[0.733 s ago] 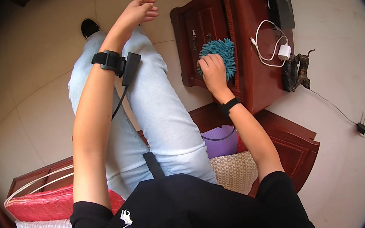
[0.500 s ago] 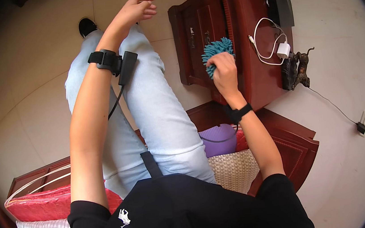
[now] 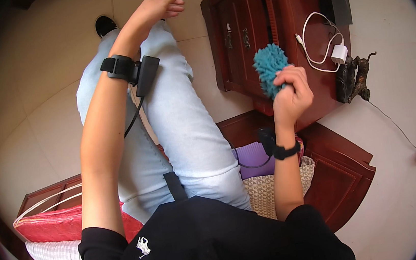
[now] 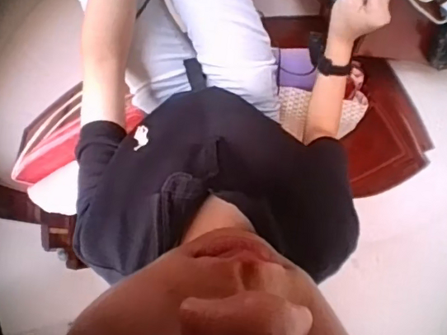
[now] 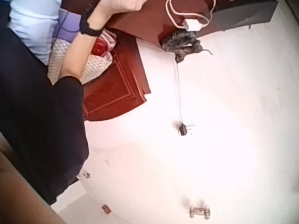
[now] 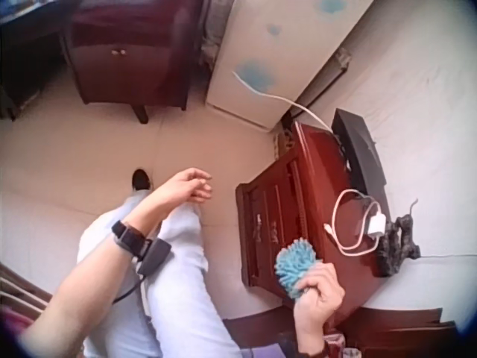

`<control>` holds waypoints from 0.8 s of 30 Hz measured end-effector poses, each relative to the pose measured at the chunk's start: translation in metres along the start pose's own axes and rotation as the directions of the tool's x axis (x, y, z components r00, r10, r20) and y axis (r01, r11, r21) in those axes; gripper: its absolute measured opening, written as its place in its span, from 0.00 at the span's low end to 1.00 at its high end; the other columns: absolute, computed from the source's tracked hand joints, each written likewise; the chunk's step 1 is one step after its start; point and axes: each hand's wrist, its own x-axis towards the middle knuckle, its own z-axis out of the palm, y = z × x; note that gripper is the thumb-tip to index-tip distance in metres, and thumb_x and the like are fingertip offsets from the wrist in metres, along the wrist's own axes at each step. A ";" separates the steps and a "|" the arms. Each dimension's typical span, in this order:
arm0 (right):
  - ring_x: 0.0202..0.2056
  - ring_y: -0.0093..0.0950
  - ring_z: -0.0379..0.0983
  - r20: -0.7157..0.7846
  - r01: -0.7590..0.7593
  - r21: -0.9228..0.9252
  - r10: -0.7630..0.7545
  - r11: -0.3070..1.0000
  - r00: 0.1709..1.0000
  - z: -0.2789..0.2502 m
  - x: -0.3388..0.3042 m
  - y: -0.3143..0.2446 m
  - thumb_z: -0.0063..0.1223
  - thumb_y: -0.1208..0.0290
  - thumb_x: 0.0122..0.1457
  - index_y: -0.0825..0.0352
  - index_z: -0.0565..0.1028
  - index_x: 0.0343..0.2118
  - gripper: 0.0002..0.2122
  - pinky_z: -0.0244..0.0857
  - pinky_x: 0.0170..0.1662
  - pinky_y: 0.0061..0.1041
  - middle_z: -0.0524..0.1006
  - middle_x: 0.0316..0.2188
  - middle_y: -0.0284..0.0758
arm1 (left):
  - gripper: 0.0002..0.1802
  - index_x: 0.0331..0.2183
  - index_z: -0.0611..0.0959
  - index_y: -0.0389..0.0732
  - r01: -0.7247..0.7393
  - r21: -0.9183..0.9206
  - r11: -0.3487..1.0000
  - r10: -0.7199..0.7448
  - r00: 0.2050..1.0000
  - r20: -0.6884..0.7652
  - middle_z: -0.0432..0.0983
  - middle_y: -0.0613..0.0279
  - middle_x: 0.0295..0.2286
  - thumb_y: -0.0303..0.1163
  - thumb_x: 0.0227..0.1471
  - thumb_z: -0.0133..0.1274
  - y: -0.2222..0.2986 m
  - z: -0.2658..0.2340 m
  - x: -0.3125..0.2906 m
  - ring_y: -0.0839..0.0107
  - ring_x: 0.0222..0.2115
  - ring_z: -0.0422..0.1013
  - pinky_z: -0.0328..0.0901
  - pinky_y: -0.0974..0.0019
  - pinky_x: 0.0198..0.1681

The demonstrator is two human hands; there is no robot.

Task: Cleaning balcony railings and indoor furniture using a duster.

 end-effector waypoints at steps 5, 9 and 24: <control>0.28 0.37 0.71 0.118 0.300 0.013 -0.300 0.954 0.947 0.012 0.018 -0.034 0.50 0.87 0.36 0.69 0.74 0.20 0.07 0.67 0.35 0.34 0.72 0.21 0.36 | 0.21 0.56 0.73 0.37 -0.010 0.008 1.000 0.010 1.000 0.016 0.77 0.60 0.44 0.36 0.65 0.44 -0.007 -0.004 0.006 0.72 0.44 0.75 0.70 0.70 0.50; 0.30 0.34 0.71 0.336 0.431 -0.029 -0.398 0.902 0.854 0.060 0.009 0.012 0.54 0.83 0.43 0.66 0.73 0.21 0.04 0.65 0.40 0.34 0.72 0.21 0.33 | 0.21 0.56 0.73 0.37 0.030 0.000 1.000 -0.030 0.999 -0.022 0.77 0.60 0.44 0.36 0.66 0.43 -0.016 -0.010 0.003 0.73 0.44 0.75 0.70 0.70 0.50; 0.42 0.30 0.70 0.862 0.681 -0.464 0.111 0.566 0.495 0.101 -0.064 0.144 0.60 0.71 0.45 0.63 0.78 0.32 0.09 0.58 0.46 0.33 0.76 0.34 0.33 | 0.20 0.53 0.76 0.37 -0.026 -0.022 0.999 0.026 0.999 -0.023 0.78 0.57 0.42 0.36 0.63 0.45 -0.012 -0.007 -0.006 0.68 0.42 0.77 0.71 0.67 0.48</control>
